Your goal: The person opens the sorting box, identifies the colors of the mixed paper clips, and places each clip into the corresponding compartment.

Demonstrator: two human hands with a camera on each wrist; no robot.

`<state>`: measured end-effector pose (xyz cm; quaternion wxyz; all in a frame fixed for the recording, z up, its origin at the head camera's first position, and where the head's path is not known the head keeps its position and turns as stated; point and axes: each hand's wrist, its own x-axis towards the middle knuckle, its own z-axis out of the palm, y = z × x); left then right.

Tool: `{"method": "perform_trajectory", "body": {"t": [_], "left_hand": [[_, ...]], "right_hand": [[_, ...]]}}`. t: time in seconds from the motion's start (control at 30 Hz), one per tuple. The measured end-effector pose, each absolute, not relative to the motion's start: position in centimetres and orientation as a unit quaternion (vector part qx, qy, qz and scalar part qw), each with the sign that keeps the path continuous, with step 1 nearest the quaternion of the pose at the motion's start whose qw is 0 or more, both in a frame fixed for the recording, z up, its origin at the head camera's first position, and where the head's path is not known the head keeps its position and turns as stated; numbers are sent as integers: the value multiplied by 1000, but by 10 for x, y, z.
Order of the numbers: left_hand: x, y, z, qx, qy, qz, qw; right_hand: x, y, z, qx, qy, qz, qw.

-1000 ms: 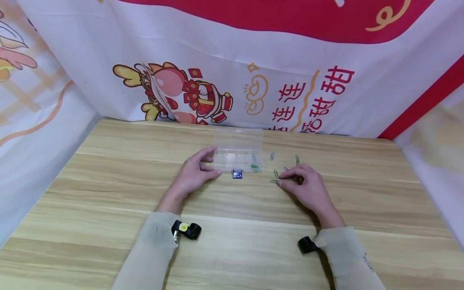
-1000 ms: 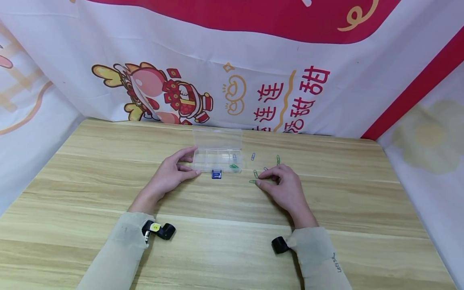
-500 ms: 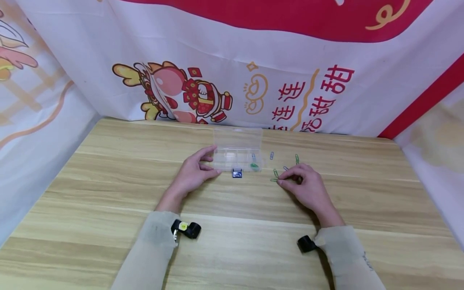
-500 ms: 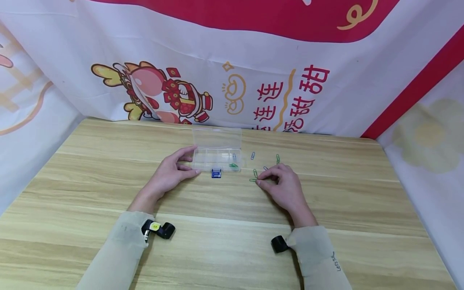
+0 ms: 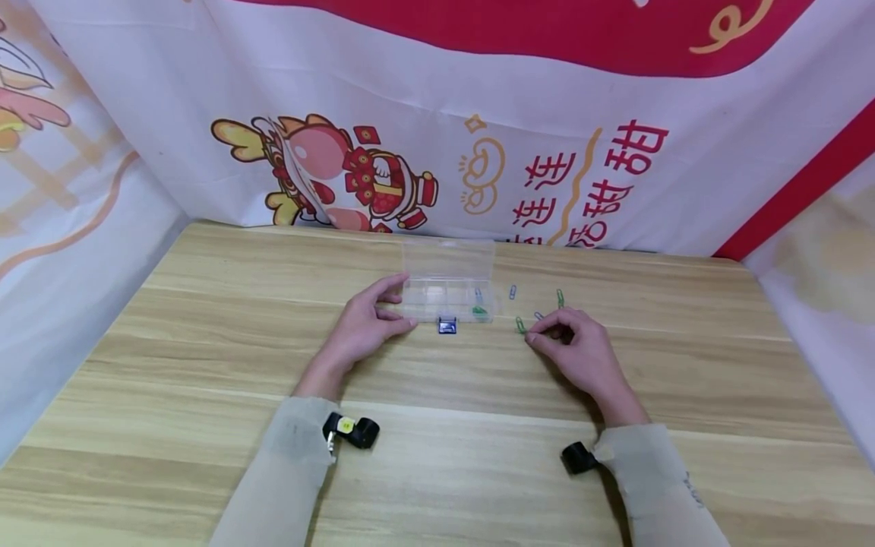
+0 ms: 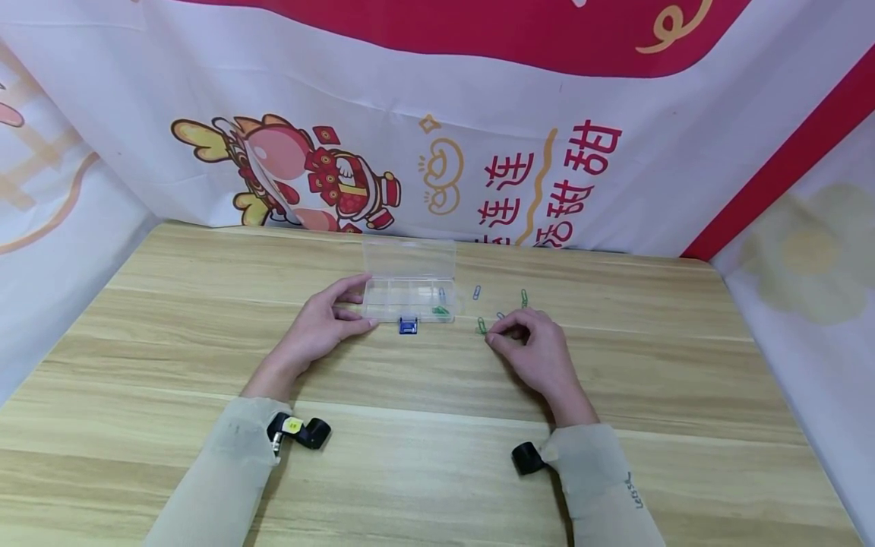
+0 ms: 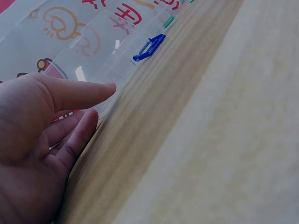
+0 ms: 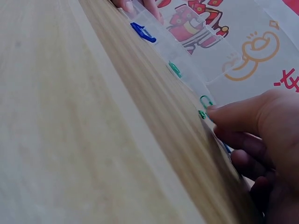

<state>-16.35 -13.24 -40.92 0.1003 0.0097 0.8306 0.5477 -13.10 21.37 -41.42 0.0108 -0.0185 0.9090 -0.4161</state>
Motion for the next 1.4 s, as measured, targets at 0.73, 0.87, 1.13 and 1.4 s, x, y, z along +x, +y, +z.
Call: {"method": "perform_trajectory", "body": {"t": [0.73,0.87,1.13,1.4], "left_hand": [[-164,-133,-410,7,834,542,102],[-164,-133,-410,8,835,541,102],[-164,-133,-410,10,835,541,99],[-164,-133,-410,12,835,542,97]], "right_hand": [[-132,219,-392,65,862,-503,25],[-133,220,-391,83,848,-523,36],[-133,221,-391,86,842,-532,38],[-134,219,-392,87,845,-527,39]]}}
